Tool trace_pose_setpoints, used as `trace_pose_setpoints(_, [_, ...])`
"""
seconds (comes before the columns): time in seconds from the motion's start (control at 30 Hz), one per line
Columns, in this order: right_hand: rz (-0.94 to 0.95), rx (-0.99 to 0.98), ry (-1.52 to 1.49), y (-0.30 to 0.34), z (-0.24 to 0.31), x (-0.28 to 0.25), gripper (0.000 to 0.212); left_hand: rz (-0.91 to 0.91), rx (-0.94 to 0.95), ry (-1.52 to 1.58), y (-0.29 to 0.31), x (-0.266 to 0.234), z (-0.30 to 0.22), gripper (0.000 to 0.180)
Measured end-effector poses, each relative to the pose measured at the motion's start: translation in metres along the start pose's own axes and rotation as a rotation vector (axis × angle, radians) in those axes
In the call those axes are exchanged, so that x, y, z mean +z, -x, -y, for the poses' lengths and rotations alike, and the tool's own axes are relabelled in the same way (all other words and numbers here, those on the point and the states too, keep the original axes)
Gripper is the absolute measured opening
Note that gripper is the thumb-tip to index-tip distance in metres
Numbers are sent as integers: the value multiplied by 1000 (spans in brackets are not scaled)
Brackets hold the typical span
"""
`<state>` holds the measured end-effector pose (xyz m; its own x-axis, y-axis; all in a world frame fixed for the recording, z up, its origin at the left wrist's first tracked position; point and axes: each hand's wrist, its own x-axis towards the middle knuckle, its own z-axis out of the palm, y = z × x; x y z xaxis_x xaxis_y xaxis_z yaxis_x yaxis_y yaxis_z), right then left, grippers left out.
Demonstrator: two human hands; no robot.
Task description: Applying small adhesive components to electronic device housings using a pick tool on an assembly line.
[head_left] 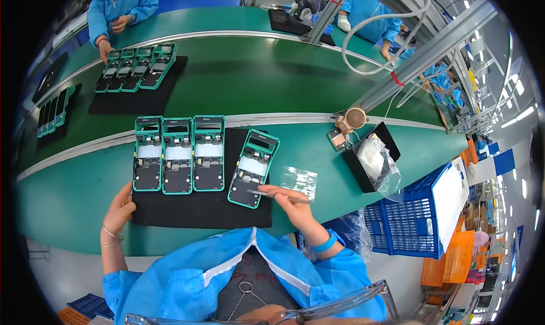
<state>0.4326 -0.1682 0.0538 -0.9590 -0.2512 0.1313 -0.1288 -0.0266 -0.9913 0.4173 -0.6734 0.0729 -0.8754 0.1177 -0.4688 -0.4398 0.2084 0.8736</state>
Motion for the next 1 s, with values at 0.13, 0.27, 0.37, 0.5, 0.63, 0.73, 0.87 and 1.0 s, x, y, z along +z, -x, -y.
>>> trace_pose_setpoints(0.13, [-21, -2, 24, 3, -1, 14, 23, -208, -65, -586, -36, -23, -5, 65])
trace_pose_setpoints(0.27, [-113, 41, -107, -10, -13, 19, 26, -458, 573, -229, -92, 1, 16, 62])
trace_pose_setpoints(0.37, [-134, -35, -99, -23, -20, 24, 27, -445, 639, -310, -113, 22, 16, 62])
trace_pose_setpoints(0.5, [-179, 37, -300, -39, -15, 27, 28, -367, 608, -192, -105, 37, 12, 61])
trace_pose_setpoints(0.63, [-244, -6, -340, -57, -24, 28, 28, -441, 683, -428, -93, 73, 8, 59])
trace_pose_setpoints(0.73, [-294, -54, -367, -55, -25, 19, 28, -472, 682, -380, -94, 81, 5, 62])
trace_pose_setpoints(0.87, [-342, -108, -249, -40, -18, -14, 27, -396, 1063, -879, -59, 144, -58, 77])
trace_pose_setpoints(1.0, [-377, -50, 69, -13, 1, -57, 22, 97, 1142, -967, -51, 218, -72, 80])
